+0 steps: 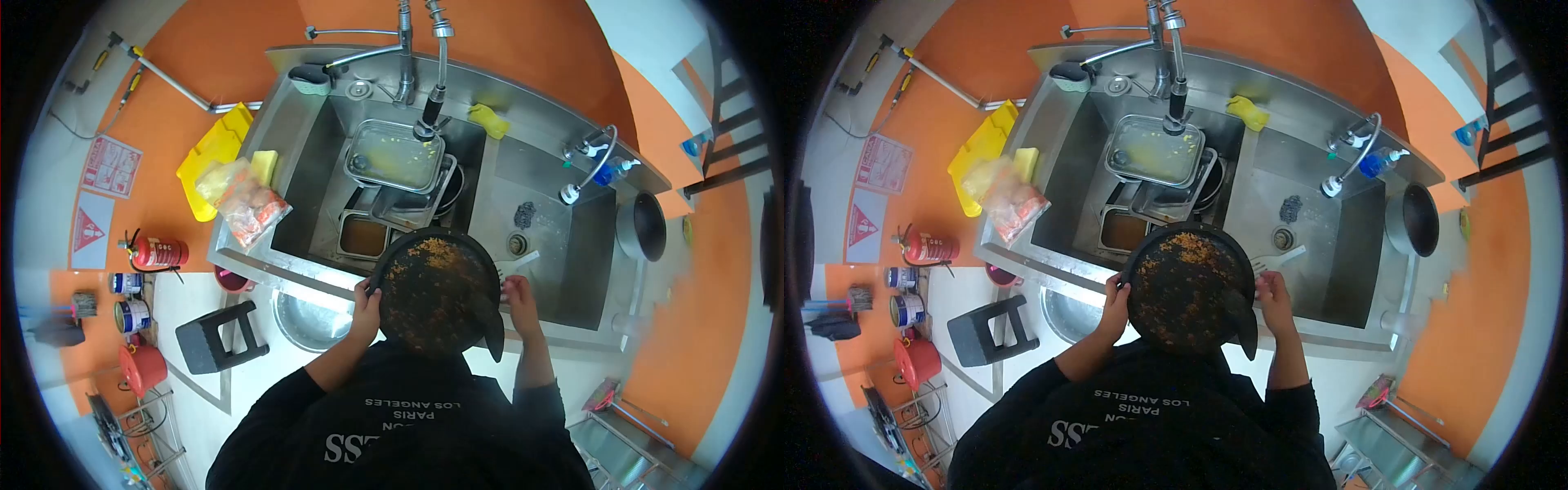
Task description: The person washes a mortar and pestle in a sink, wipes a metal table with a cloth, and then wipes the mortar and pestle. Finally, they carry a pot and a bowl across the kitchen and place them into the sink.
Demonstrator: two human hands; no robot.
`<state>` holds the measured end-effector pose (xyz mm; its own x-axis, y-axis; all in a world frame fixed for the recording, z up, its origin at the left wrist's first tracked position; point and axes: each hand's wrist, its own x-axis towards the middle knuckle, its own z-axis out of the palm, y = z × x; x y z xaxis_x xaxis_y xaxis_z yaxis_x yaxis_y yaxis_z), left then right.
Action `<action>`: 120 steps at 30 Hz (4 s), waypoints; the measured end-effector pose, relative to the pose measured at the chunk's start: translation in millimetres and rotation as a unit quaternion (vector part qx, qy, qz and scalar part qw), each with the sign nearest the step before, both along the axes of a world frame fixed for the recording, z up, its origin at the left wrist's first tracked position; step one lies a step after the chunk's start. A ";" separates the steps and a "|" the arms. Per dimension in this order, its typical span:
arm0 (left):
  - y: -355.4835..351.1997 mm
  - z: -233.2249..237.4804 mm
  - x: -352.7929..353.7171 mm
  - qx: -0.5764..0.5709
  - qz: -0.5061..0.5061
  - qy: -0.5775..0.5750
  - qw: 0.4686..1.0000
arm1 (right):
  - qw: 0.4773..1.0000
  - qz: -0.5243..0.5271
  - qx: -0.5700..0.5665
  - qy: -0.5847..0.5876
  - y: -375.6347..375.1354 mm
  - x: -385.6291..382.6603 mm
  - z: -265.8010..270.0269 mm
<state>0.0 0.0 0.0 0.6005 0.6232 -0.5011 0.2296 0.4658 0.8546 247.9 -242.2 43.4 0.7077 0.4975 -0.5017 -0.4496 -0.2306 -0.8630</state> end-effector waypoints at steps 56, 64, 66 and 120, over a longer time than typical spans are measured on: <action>135.5 -7.5 185.9 -0.165 -0.034 0.004 0.986 | 0.875 0.251 0.414 -0.012 316.1 165.6 54.0; 143.4 -68.5 199.5 -0.029 -0.068 0.022 0.997 | 0.878 0.177 0.173 -0.409 311.7 114.7 54.1; 147.2 -71.5 202.5 0.035 -0.056 0.009 0.998 | 0.892 0.182 0.164 -0.380 318.7 108.7 53.6; 184.9 -46.8 132.3 -0.187 -0.106 0.031 0.976 | 0.740 0.251 -0.242 -0.575 273.9 270.3 -41.2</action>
<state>132.3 184.9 -46.8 0.6573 0.2541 -0.7095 0.4010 0.6792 0.6147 518.2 31.7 2.1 0.5917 0.8019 0.0829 0.7652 -0.5263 -0.3707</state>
